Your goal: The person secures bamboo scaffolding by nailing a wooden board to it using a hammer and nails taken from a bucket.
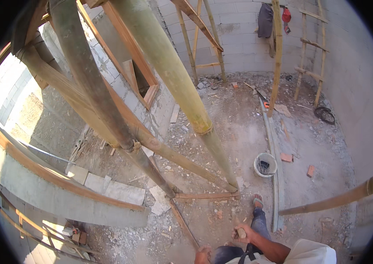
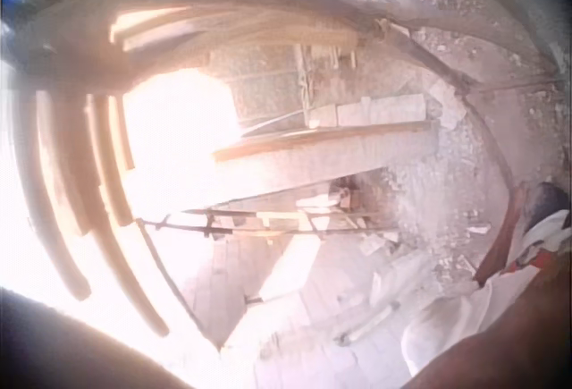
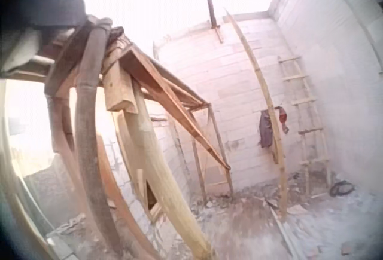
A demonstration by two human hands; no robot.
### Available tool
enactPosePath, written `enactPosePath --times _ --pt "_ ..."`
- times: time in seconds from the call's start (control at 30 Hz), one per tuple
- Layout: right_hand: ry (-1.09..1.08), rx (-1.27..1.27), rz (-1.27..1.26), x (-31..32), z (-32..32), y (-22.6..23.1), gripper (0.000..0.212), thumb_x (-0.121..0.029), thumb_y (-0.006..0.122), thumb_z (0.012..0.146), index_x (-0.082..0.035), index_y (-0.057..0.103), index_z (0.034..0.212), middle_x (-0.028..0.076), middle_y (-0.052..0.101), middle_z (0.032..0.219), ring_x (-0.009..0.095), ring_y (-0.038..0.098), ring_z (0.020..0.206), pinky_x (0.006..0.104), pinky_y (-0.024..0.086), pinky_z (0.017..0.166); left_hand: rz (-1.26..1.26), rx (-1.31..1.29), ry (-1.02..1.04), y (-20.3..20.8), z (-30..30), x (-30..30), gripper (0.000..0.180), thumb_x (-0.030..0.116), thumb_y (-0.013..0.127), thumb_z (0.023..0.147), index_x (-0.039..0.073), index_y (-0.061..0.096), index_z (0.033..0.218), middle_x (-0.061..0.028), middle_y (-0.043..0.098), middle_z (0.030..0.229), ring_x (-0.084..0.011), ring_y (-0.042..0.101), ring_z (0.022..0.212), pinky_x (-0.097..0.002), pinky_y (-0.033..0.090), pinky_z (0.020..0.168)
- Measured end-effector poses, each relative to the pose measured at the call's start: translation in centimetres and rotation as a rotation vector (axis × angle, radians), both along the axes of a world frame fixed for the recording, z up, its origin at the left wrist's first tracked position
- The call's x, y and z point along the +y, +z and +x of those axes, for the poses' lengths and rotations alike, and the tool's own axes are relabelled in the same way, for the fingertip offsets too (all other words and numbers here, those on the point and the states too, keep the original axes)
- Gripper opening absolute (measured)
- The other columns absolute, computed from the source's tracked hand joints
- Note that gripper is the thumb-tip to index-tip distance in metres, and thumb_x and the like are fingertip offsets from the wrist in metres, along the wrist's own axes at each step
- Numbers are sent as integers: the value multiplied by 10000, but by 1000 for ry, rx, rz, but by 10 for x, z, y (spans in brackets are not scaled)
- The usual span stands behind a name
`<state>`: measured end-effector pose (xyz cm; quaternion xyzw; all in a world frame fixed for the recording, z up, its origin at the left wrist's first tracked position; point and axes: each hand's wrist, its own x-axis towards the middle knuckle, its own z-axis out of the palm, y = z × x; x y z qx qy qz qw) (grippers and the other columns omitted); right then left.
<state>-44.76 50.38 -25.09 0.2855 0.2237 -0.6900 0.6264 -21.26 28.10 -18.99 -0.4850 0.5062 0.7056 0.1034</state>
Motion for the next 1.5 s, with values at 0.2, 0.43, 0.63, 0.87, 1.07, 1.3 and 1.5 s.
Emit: enactPosePath --times 0.2,0.43,0.63,0.87,1.07,1.3,1.5 --pt "308 35 -68 -89 77 89 194 -266 684 934 -76 712 960 77 709 875 258 691 809 431 578 848 -97 50 -88 136 -15 11 404 460 697 1032 62 760 996 -31 736 843 -91 560 675 -275 432 601" --pt "630 122 9 -154 79 132 232 -319 680 950 -90 717 956 64 723 829 216 668 659 350 524 584 49 3 169 127 8 -18 267 276 838 972 20 776 1014 -22 745 853 -104 638 695 -272 485 597" --pt "930 421 199 -207 40 100 131 -202 740 901 -103 662 935 22 613 737 189 618 622 365 521 543 110 231 160 123 2 -61 285 70 796 945 -31 745 1207 -85 789 986 -147 730 848 -287 577 764" --pt "1065 431 225 -281 -1 110 112 -178 722 914 -100 652 955 29 581 719 165 567 589 386 523 539 -45 138 263 105 43 -111 449 158 755 986 7 674 1402 -24 739 1029 -121 682 931 -294 526 794" --pt "1185 506 -85 -284 -45 147 394 -131 697 905 -53 554 1263 47 584 846 164 577 726 366 518 673 349 347 775 133 55 -167 480 104 649 1049 46 555 1516 -37 675 884 -43 445 570 -242 369 524" --pt "1423 918 197 -412 -17 181 265 -252 795 948 -74 615 1027 -1 529 717 117 496 544 325 392 465 391 424 925 104 64 -274 402 89 628 1065 65 550 1459 -57 699 890 -48 434 532 -248 389 508" --pt "1185 775 306 -525 15 178 324 -325 813 970 -92 600 896 -25 496 660 110 452 486 313 286 384 356 402 815 87 85 -443 403 91 671 1056 71 560 1442 -80 726 940 -54 452 545 -248 398 517"
